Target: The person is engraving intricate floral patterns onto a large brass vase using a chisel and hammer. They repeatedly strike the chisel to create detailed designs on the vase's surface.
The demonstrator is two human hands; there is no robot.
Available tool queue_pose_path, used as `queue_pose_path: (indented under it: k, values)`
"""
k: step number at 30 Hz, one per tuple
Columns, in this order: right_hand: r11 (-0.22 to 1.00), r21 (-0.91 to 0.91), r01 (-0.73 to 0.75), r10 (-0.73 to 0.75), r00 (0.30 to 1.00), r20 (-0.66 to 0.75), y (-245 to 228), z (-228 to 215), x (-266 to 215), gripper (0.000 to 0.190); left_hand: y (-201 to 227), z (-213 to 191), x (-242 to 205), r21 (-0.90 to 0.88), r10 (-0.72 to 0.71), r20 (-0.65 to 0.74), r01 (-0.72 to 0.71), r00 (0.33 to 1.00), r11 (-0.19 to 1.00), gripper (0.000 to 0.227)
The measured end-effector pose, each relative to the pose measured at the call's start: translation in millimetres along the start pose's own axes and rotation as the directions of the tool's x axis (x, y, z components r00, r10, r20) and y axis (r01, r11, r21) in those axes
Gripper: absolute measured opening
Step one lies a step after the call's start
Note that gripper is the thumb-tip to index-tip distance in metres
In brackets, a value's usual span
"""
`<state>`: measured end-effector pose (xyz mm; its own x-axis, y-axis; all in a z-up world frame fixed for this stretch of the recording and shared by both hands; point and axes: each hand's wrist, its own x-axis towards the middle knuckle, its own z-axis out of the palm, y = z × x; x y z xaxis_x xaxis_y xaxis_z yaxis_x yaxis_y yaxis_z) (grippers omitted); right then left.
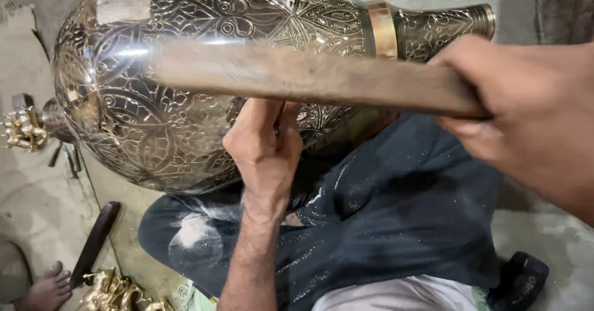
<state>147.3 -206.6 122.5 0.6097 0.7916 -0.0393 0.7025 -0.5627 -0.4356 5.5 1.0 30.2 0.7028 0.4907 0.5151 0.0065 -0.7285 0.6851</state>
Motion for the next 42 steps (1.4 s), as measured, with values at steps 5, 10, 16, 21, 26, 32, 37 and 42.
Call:
queue_pose_path:
  k: [5, 10, 16, 21, 26, 32, 37, 42]
  values:
    - [0.979, 0.179, -0.094, 0.091, 0.996, 0.024, -4.0, 7.9, 3.3, 0.027, 2.4, -2.1, 3.5, -0.046, 0.052, -0.002, -0.052, 0.999, 0.998, 0.03]
    - [0.972, -0.232, -0.035, 0.045, 0.998, 0.039, -6.4, 7.3, 6.6, 0.028, -5.5, -2.3, 1.5, -0.057, 0.049, 0.037, -0.047, 0.998, 0.997, 0.037]
    - [0.997, 0.077, 0.021, -0.011, 0.992, -0.127, -15.5, 6.3, 5.7, 0.023, -8.4, -3.1, 4.2, -0.072, 0.062, 0.045, -0.059, 0.997, 0.996, 0.035]
    - [0.98, -0.198, -0.014, 0.004, 0.999, -0.051, -22.6, -2.6, 4.0, 0.024, -7.0, -6.2, 6.4, 0.047, 0.091, 0.078, -0.095, 0.993, 0.994, 0.023]
    - [0.996, -0.084, 0.022, -0.028, 0.997, -0.079, -15.3, 5.7, 7.8, 0.032, -11.0, -7.2, 5.7, 0.017, 0.135, 0.085, -0.137, 0.987, 0.99, 0.029]
    - [0.998, -0.033, 0.061, -0.065, 0.988, -0.14, 2.2, 12.4, 3.8, 0.03, -17.4, -5.6, 6.4, 0.04, 0.13, 0.098, -0.134, 0.987, 0.99, 0.031]
    - [0.956, -0.291, 0.033, -0.058, 0.995, -0.076, -2.7, 7.8, 0.2, 0.027, -17.5, -9.5, 8.8, 0.045, 0.169, 0.154, -0.178, 0.974, 0.983, 0.024]
    - [0.978, -0.206, 0.01, -0.04, 0.99, -0.138, -3.1, 9.3, -1.8, 0.026, -14.0, -11.7, 10.4, 0.061, 0.18, 0.141, -0.19, 0.973, 0.98, 0.031]
